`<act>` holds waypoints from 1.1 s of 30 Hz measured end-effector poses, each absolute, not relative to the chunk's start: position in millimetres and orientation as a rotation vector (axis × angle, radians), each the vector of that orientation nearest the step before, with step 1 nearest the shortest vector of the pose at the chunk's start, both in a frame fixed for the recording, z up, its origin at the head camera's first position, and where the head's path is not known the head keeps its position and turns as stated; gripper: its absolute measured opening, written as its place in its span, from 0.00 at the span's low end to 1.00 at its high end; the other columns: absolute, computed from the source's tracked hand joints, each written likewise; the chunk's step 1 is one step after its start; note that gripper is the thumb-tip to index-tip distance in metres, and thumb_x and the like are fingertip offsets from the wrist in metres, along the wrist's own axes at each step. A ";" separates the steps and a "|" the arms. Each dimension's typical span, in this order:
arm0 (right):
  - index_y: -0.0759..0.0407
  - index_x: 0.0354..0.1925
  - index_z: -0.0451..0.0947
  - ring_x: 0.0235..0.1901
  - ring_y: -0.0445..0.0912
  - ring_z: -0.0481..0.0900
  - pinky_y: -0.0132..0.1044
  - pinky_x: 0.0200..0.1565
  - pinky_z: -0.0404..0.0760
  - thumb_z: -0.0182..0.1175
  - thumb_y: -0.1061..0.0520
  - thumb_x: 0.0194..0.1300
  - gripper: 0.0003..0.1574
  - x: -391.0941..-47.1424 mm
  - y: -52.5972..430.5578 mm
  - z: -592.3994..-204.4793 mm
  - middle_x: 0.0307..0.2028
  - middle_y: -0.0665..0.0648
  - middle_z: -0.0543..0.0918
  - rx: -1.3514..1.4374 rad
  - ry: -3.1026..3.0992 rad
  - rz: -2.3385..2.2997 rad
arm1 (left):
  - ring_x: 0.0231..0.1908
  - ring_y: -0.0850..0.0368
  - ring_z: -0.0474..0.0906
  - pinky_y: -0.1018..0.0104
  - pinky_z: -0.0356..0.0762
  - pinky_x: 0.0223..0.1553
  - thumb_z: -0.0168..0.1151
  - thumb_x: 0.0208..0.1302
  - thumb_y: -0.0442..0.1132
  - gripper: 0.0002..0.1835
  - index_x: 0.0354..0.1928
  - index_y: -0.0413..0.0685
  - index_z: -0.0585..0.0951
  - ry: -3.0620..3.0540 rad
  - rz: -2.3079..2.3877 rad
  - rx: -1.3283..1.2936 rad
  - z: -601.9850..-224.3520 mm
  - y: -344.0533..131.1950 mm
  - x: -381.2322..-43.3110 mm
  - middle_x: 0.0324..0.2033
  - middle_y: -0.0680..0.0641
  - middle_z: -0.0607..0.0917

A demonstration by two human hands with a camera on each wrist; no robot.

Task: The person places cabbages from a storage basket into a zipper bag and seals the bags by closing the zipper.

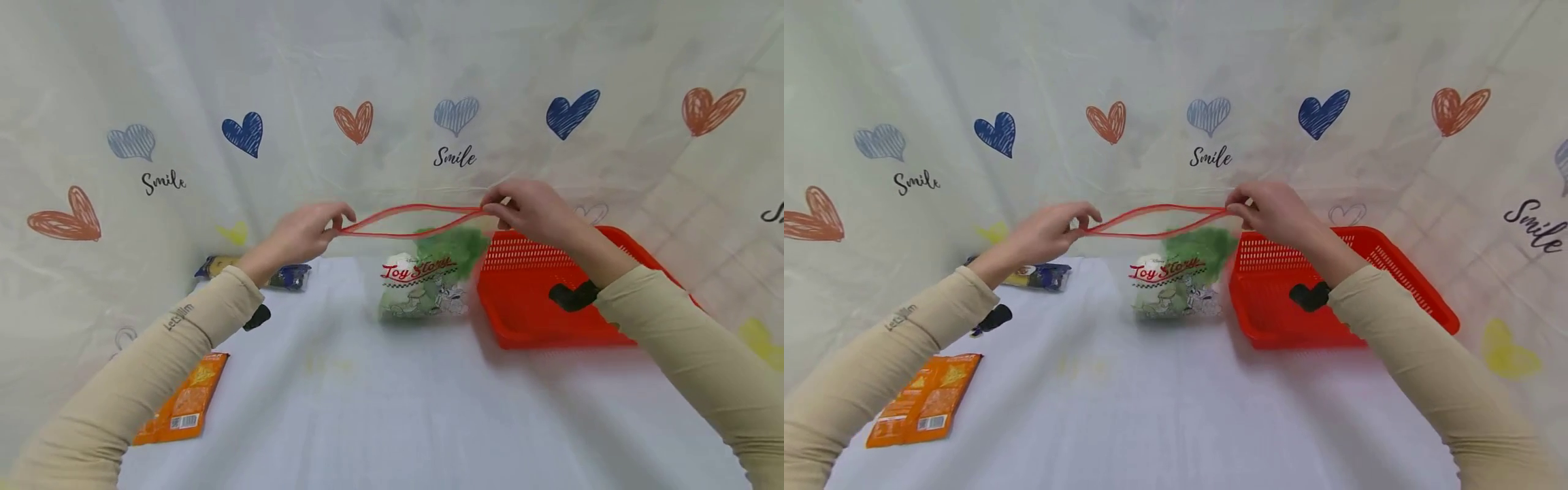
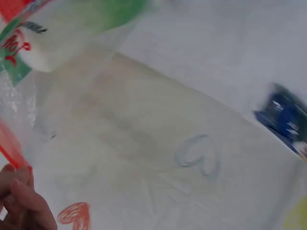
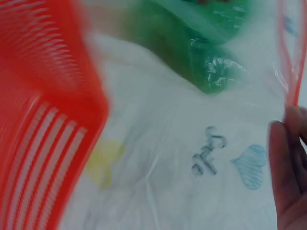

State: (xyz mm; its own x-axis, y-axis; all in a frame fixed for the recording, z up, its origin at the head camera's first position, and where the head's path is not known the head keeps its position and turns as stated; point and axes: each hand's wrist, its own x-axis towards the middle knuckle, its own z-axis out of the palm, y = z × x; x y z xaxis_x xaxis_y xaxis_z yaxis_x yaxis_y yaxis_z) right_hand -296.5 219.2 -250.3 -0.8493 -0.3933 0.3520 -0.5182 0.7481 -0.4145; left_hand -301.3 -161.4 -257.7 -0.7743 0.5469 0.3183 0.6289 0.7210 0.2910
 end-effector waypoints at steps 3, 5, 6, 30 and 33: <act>0.61 0.49 0.80 0.29 0.49 0.82 0.24 0.31 0.77 0.57 0.55 0.72 0.13 -296.2 220.7 -251.5 0.38 0.61 0.83 0.632 -2.724 0.846 | 0.26 0.50 0.71 0.60 0.73 0.31 0.55 0.68 0.27 0.15 0.55 0.44 0.77 -2.729 -0.748 -0.824 -251.9 -163.4 -297.9 0.40 0.44 0.81; 0.61 0.50 0.79 0.31 0.50 0.84 0.23 0.33 0.78 0.57 0.54 0.72 0.15 -295.1 224.2 -254.2 0.39 0.61 0.83 0.567 -2.719 0.948 | 0.23 0.51 0.70 0.63 0.75 0.28 0.54 0.70 0.29 0.14 0.55 0.44 0.76 -2.716 -0.986 -0.721 -251.3 -163.9 -297.2 0.41 0.44 0.79; 0.61 0.51 0.79 0.33 0.50 0.85 0.21 0.36 0.79 0.57 0.53 0.72 0.16 -295.4 225.6 -256.2 0.41 0.61 0.83 0.553 -2.716 0.996 | 0.24 0.52 0.72 0.63 0.78 0.28 0.54 0.71 0.30 0.13 0.55 0.44 0.76 -2.712 -1.123 -0.676 -252.8 -164.4 -297.4 0.42 0.44 0.78; 0.56 0.50 0.78 0.43 0.47 0.82 0.30 0.47 0.79 0.64 0.39 0.64 0.26 -306.1 233.9 -298.1 0.43 0.57 0.84 0.376 -2.672 1.529 | 0.38 0.52 0.79 0.61 0.83 0.40 0.63 0.68 0.40 0.13 0.49 0.39 0.82 -2.573 -1.665 -0.529 -291.2 -163.1 -306.2 0.39 0.43 0.83; 0.56 0.50 0.79 0.42 0.45 0.84 0.28 0.46 0.79 0.65 0.37 0.61 0.29 -306.3 236.2 -299.8 0.42 0.54 0.85 0.292 -2.657 1.564 | 0.38 0.52 0.79 0.61 0.83 0.40 0.62 0.68 0.40 0.13 0.49 0.39 0.82 -2.574 -1.669 -0.501 -294.0 -167.3 -308.4 0.38 0.43 0.83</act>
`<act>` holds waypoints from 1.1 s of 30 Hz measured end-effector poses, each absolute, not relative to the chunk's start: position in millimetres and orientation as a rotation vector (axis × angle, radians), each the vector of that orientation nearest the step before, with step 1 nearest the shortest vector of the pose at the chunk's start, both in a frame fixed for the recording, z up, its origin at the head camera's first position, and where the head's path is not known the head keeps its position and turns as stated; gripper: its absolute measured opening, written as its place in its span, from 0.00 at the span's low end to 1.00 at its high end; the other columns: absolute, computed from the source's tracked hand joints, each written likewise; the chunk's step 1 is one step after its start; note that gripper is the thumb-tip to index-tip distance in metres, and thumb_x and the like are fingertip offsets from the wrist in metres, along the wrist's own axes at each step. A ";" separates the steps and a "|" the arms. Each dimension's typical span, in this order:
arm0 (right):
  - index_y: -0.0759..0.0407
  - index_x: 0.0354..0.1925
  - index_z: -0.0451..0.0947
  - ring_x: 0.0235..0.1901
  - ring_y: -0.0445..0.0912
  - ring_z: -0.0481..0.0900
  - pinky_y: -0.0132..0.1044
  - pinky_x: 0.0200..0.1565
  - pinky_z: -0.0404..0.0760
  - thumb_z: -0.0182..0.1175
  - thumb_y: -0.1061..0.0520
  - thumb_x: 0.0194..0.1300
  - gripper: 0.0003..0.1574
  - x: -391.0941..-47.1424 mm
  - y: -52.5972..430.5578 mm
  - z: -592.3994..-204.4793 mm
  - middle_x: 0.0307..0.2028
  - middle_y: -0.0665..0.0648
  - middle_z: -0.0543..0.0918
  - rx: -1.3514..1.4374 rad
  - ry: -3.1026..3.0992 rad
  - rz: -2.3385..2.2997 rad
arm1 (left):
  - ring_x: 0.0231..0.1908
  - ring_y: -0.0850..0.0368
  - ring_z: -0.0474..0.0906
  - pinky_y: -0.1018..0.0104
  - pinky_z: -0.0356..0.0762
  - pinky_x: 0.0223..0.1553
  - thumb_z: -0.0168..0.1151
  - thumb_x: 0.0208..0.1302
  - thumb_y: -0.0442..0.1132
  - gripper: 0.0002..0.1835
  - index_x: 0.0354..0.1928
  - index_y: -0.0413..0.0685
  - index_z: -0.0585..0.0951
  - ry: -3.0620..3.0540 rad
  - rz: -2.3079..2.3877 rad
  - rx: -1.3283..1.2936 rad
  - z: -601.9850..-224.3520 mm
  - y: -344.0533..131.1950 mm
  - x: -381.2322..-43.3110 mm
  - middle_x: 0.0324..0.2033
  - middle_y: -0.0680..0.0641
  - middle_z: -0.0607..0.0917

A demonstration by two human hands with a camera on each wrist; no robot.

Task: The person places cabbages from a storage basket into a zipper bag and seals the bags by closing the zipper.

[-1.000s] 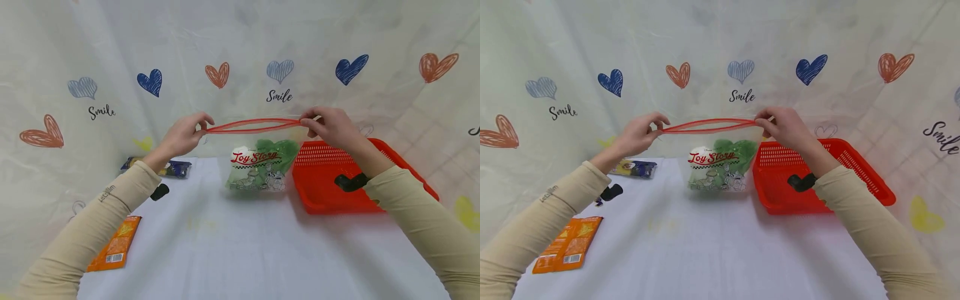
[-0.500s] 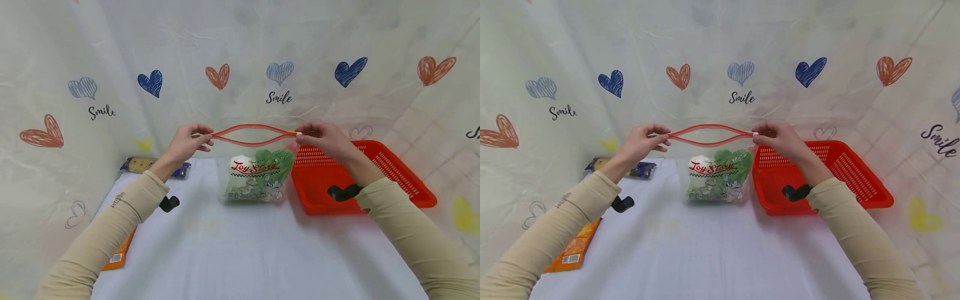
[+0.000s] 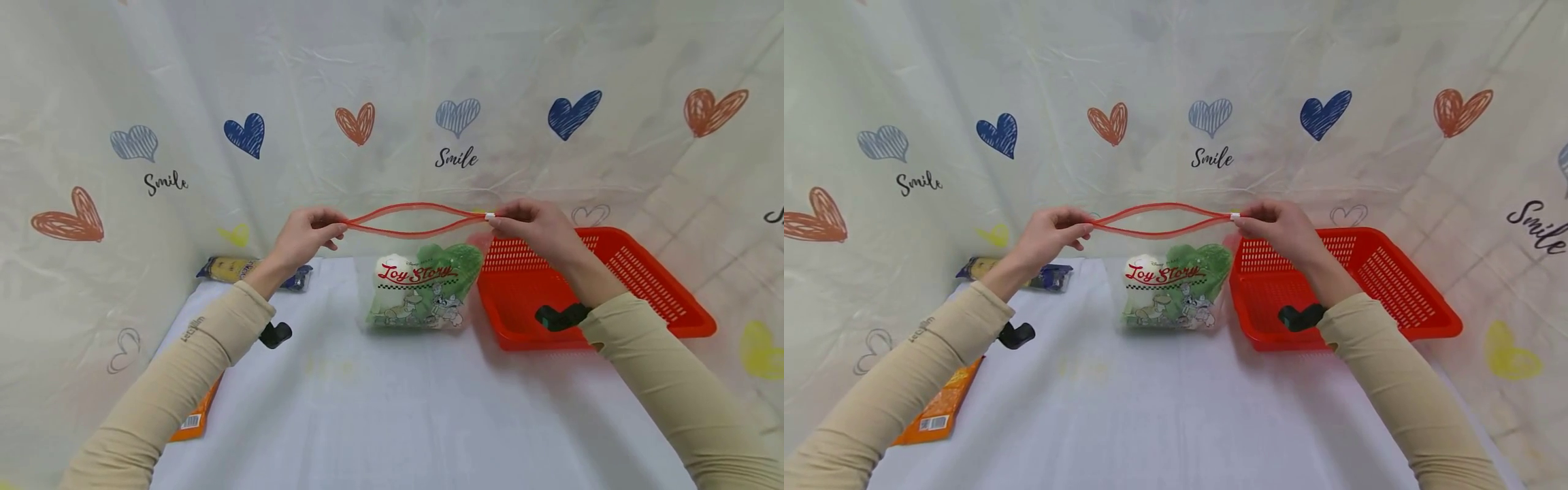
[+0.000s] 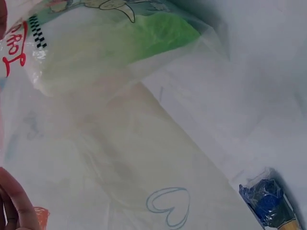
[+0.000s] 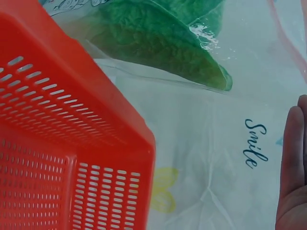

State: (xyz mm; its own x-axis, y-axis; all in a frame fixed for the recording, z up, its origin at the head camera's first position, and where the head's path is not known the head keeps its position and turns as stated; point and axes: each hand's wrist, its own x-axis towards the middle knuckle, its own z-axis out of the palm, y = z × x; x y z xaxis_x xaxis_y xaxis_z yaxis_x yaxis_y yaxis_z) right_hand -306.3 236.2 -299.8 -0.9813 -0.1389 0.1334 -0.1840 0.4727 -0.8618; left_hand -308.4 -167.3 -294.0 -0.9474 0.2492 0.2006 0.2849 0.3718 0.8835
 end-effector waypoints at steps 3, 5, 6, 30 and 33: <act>0.59 0.53 0.79 0.41 0.43 0.86 0.26 0.46 0.79 0.65 0.40 0.62 0.29 -306.5 238.5 -299.6 0.41 0.51 0.87 0.274 -2.610 1.642 | 0.39 0.52 0.78 0.64 0.82 0.39 0.62 0.68 0.40 0.13 0.49 0.39 0.82 -2.602 -1.670 -0.488 -294.3 -171.6 -311.9 0.38 0.44 0.83; 0.61 0.54 0.79 0.41 0.43 0.86 0.26 0.45 0.80 0.64 0.44 0.64 0.28 -307.4 239.1 -299.2 0.40 0.50 0.87 0.298 -2.575 1.698 | 0.41 0.51 0.77 0.63 0.82 0.40 0.61 0.69 0.40 0.13 0.51 0.40 0.82 -2.641 -1.649 -0.510 -292.0 -173.4 -314.0 0.40 0.43 0.82; 0.62 0.54 0.79 0.41 0.43 0.86 0.27 0.45 0.80 0.64 0.45 0.65 0.28 -307.9 239.0 -299.1 0.40 0.50 0.87 0.312 -2.564 1.711 | 0.42 0.51 0.77 0.62 0.81 0.42 0.60 0.70 0.39 0.14 0.53 0.41 0.81 -2.664 -1.634 -0.524 -290.0 -173.9 -314.8 0.42 0.44 0.82; 0.61 0.48 0.81 0.38 0.46 0.83 0.32 0.46 0.81 0.64 0.44 0.65 0.24 -305.3 224.9 -303.1 0.37 0.53 0.85 0.387 -2.536 1.645 | 0.55 0.57 0.76 0.69 0.72 0.55 0.63 0.67 0.42 0.17 0.55 0.44 0.80 -2.713 -1.133 -1.226 -251.1 -27.7 -326.1 0.52 0.49 0.82; 0.62 0.47 0.81 0.38 0.47 0.83 0.32 0.45 0.81 0.64 0.46 0.66 0.22 -303.4 223.7 -303.5 0.36 0.53 0.85 0.405 -2.513 1.662 | 0.51 0.57 0.78 0.69 0.74 0.52 0.63 0.66 0.40 0.15 0.53 0.44 0.81 -2.719 -1.111 -1.249 -256.4 -17.5 -328.4 0.48 0.49 0.83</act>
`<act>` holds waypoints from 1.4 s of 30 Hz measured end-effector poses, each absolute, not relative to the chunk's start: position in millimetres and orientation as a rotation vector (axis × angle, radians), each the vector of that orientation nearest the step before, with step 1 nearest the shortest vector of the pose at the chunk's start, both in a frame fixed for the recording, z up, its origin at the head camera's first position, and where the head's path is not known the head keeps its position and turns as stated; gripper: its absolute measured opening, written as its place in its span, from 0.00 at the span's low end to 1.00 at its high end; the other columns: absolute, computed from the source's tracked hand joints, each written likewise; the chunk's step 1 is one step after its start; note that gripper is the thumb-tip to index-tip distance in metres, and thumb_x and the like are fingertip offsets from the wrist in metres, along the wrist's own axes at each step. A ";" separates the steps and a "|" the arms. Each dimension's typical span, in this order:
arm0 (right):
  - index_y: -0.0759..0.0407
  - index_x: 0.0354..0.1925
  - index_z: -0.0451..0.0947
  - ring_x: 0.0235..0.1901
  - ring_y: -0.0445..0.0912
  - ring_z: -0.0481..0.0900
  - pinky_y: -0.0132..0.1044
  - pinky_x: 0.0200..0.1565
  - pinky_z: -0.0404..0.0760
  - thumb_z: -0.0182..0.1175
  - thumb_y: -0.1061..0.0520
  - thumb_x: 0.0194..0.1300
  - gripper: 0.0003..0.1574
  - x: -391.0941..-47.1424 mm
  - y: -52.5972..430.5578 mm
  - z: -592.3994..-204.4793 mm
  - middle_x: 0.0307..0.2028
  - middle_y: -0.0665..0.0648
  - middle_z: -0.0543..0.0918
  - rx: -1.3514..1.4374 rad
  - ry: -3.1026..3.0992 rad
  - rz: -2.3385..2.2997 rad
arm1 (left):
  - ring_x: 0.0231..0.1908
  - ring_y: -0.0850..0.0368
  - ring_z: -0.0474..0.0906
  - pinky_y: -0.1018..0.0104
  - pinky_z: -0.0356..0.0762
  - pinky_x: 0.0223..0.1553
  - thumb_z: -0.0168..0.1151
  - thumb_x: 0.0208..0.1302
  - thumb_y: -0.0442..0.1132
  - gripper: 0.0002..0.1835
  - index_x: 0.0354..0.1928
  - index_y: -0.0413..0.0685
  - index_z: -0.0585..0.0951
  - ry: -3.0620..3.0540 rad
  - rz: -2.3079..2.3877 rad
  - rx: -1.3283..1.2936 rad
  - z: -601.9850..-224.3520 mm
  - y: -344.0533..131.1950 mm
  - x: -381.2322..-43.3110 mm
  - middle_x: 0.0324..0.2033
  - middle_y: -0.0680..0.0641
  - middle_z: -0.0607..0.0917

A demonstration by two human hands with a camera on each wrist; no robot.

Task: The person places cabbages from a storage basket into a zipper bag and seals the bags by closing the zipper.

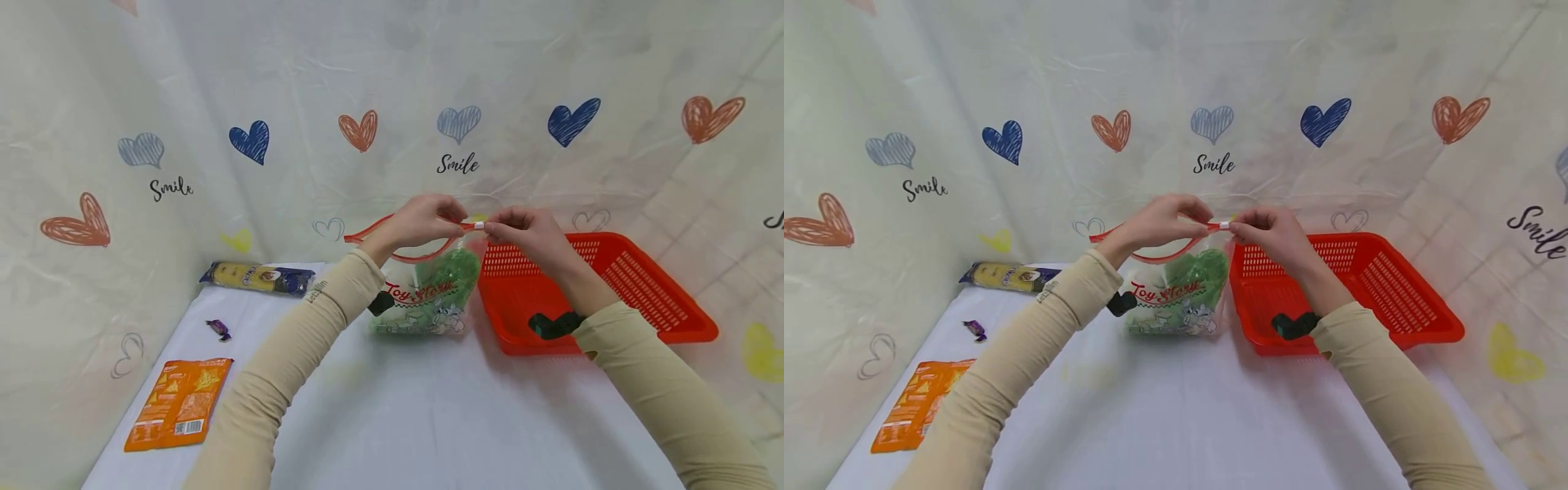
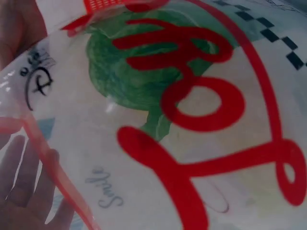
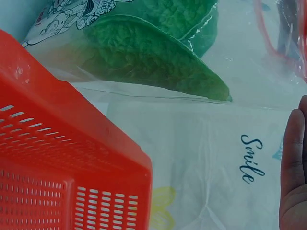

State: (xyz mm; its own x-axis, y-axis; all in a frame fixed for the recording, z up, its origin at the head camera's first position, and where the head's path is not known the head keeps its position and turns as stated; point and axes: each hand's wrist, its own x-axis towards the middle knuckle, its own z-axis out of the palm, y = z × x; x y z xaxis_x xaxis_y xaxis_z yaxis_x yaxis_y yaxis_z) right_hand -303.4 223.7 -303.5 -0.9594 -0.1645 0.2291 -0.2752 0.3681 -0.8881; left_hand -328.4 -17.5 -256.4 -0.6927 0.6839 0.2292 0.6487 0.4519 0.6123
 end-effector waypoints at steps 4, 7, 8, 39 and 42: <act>0.64 0.46 0.81 0.37 0.48 0.83 0.32 0.43 0.81 0.64 0.50 0.66 0.19 -302.1 223.1 -303.6 0.34 0.54 0.86 0.445 -2.495 1.665 | 0.44 0.60 0.79 0.71 0.75 0.48 0.62 0.67 0.37 0.10 0.48 0.44 0.83 2.643 1.042 1.234 -261.1 -15.0 -331.8 0.43 0.49 0.85; 0.64 0.46 0.81 0.38 0.50 0.83 0.33 0.44 0.81 0.65 0.49 0.66 0.19 -300.2 221.8 -302.1 0.34 0.54 0.86 0.460 -2.496 1.661 | 0.41 0.61 0.80 0.71 0.75 0.46 0.61 0.68 0.34 0.07 0.45 0.45 0.84 2.651 1.031 1.231 -261.3 -15.7 -333.8 0.40 0.50 0.85; 0.63 0.46 0.81 0.38 0.50 0.83 0.33 0.44 0.81 0.65 0.48 0.65 0.20 -299.2 221.2 -301.9 0.34 0.55 0.86 0.459 -2.494 1.663 | 0.41 0.61 0.80 0.71 0.75 0.46 0.60 0.68 0.34 0.07 0.45 0.45 0.84 2.656 1.031 1.229 -261.2 -15.3 -334.2 0.40 0.50 0.86; 0.65 0.46 0.79 0.38 0.49 0.83 0.30 0.43 0.82 0.60 0.56 0.69 0.14 -300.9 220.2 -314.8 0.37 0.61 0.84 0.625 -2.503 1.544 | 0.40 0.63 0.80 0.73 0.75 0.46 0.63 0.68 0.42 0.09 0.43 0.46 0.85 2.622 1.171 1.165 -287.4 3.3 -337.8 0.39 0.52 0.87; 0.63 0.46 0.79 0.39 0.51 0.82 0.30 0.44 0.81 0.60 0.53 0.70 0.15 -298.2 219.7 -312.2 0.37 0.60 0.83 0.612 -2.532 1.489 | 0.41 0.63 0.80 0.73 0.75 0.46 0.62 0.68 0.43 0.10 0.44 0.47 0.85 2.629 1.136 1.160 -286.4 0.3 -338.7 0.40 0.52 0.86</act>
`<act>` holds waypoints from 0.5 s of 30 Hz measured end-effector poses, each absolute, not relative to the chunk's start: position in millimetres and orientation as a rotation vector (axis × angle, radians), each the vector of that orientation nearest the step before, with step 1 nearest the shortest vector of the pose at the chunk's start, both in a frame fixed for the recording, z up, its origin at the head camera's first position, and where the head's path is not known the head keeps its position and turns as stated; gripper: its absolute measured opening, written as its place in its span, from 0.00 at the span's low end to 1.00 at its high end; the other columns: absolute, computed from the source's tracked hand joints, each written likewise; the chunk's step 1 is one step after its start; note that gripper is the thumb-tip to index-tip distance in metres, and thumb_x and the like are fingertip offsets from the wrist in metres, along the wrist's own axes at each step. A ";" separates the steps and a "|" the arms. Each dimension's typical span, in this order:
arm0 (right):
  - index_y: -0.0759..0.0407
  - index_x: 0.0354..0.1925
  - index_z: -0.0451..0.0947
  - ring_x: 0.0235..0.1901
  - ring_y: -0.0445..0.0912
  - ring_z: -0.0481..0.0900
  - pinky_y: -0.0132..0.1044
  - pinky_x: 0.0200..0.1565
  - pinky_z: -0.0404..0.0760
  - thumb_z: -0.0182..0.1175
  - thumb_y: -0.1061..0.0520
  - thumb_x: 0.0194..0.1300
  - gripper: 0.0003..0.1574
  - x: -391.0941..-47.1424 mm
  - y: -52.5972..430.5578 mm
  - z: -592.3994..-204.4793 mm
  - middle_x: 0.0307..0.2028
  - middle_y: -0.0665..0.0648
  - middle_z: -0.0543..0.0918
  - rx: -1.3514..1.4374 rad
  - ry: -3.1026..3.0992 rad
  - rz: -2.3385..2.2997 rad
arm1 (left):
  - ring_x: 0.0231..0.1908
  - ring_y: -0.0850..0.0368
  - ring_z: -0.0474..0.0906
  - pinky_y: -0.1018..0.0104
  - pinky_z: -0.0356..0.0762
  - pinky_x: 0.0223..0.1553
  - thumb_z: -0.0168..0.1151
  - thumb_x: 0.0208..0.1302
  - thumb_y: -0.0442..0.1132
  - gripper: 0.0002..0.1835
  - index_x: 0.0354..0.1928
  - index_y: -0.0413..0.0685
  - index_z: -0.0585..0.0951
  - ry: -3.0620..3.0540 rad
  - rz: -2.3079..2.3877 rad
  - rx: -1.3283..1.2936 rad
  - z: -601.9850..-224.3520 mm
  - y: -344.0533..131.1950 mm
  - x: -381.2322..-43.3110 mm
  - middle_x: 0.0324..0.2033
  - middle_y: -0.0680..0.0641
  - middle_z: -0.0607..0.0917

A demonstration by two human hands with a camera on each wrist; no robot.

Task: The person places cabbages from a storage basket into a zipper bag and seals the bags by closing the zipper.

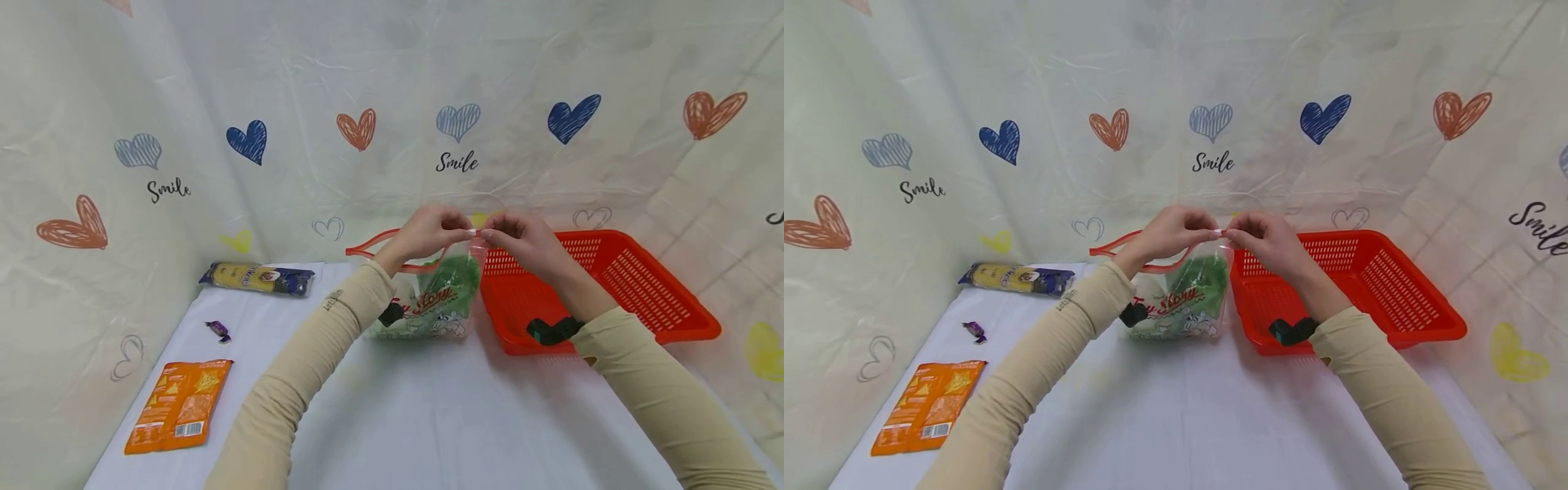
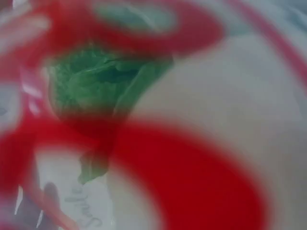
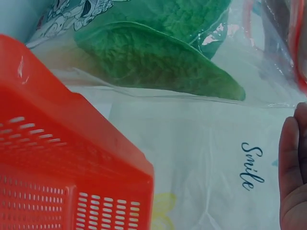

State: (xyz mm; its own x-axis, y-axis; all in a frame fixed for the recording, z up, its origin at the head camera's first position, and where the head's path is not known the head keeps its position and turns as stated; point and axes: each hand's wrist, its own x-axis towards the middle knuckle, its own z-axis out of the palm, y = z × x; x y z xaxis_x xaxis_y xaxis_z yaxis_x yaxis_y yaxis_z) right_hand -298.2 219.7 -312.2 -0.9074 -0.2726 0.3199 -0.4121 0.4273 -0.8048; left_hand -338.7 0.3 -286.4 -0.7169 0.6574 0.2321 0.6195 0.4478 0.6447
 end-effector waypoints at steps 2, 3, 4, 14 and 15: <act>0.62 0.46 0.78 0.40 0.52 0.81 0.30 0.45 0.81 0.59 0.51 0.70 0.16 -296.5 219.5 -310.0 0.39 0.60 0.82 0.585 -2.559 1.454 | 0.41 0.63 0.80 0.72 0.75 0.47 0.62 0.68 0.43 0.09 0.44 0.47 0.85 2.644 1.102 1.166 -285.3 -5.0 -338.7 0.39 0.53 0.86; 0.61 0.47 0.78 0.41 0.52 0.81 0.30 0.45 0.81 0.59 0.50 0.70 0.16 -295.8 219.7 -309.0 0.39 0.60 0.82 0.568 -2.575 1.432 | 0.41 0.63 0.80 0.71 0.75 0.47 0.62 0.68 0.43 0.09 0.44 0.48 0.85 2.657 1.080 1.167 -284.6 -8.6 -338.7 0.39 0.53 0.86; 0.61 0.47 0.78 0.41 0.51 0.80 0.31 0.46 0.80 0.59 0.49 0.70 0.17 -295.6 220.3 -308.3 0.39 0.59 0.82 0.552 -2.587 1.418 | 0.41 0.63 0.80 0.71 0.75 0.47 0.62 0.68 0.43 0.09 0.44 0.48 0.85 2.678 1.048 1.172 -283.8 -12.7 -338.7 0.38 0.54 0.86; 0.61 0.48 0.77 0.40 0.46 0.81 0.25 0.44 0.79 0.58 0.48 0.71 0.18 -294.8 234.4 -306.4 0.40 0.61 0.82 0.491 -2.614 1.370 | 0.40 0.60 0.81 0.63 0.77 0.44 0.63 0.67 0.45 0.10 0.44 0.49 0.86 2.797 0.834 1.120 -276.0 -58.7 -340.0 0.39 0.52 0.87; 0.61 0.49 0.77 0.40 0.44 0.82 0.24 0.44 0.78 0.58 0.48 0.71 0.19 -294.5 235.9 -306.3 0.41 0.61 0.82 0.478 -2.619 1.364 | 0.40 0.59 0.81 0.63 0.77 0.44 0.63 0.67 0.45 0.10 0.44 0.49 0.86 2.807 0.827 1.109 -275.7 -63.8 -340.2 0.39 0.52 0.87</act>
State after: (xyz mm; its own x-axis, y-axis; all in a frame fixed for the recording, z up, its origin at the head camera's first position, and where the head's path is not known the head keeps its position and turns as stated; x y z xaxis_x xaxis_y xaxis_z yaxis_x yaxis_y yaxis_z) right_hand -294.5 235.9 -306.3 -0.9379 -0.2099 0.2763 -0.3467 0.5357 -0.7699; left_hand -340.2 -63.8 -275.7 -0.7489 0.6387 0.1767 0.6324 0.6093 0.4784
